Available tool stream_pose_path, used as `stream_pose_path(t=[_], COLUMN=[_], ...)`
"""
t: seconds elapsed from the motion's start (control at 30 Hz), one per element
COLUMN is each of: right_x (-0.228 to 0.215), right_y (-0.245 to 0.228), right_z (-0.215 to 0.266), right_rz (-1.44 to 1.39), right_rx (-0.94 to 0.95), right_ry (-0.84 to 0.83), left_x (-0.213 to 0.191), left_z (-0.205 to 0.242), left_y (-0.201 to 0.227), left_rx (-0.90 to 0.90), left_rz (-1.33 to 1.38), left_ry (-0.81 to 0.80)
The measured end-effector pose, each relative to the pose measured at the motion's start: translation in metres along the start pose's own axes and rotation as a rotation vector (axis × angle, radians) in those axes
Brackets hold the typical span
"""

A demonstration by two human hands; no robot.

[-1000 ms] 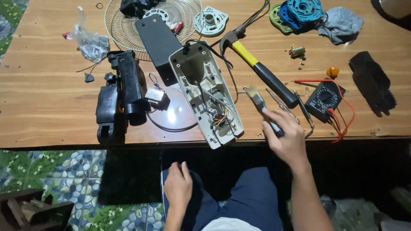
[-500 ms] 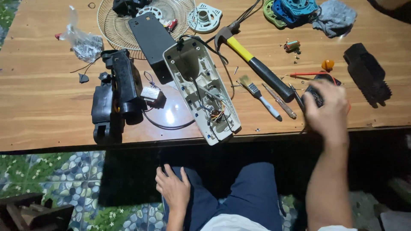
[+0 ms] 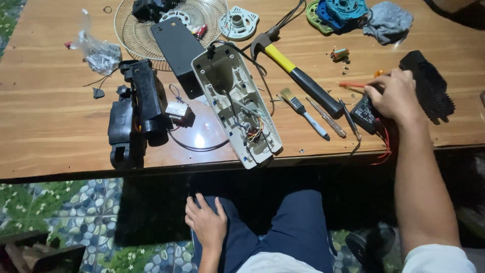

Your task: The person is inspecting and testing the internal electrical components of an appliance using a screwdriver and a multimeter.

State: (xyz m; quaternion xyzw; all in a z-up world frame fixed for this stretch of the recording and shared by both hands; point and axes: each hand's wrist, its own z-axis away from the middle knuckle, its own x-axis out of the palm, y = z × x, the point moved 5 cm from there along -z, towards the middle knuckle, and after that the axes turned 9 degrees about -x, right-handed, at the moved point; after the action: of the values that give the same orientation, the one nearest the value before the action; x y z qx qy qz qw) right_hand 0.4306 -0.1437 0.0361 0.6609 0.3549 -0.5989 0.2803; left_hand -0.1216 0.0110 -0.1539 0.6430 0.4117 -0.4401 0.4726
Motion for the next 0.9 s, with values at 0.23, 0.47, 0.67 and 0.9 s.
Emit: stream_pose_path(t=[0.23,0.47,0.67,0.9], right_x=[-0.068,-0.030,0.009,0.004], right_y=[-0.066,-0.105,-0.107,-0.104], right_z=[0.066,0.122,0.121,0.128], right_rz=[-0.137,-0.311,-0.205,-0.092], right_rx=[-0.016,0.208,0.068,0.190], right_ry=[0.294,0.199,0.315,0.266], left_x=[-0.004,-0.001,0.006,0.017], left_z=[0.000,0.004,0.008,0.007], left_y=[-0.003,-0.001,-0.006,-0.013], left_rx=[-0.024,-0.018,-0.010,-0.069], left_rz=[0.009,-0.066,-0.066,-0.105], left_ry=[-0.002,0.010,0.018,-0.036])
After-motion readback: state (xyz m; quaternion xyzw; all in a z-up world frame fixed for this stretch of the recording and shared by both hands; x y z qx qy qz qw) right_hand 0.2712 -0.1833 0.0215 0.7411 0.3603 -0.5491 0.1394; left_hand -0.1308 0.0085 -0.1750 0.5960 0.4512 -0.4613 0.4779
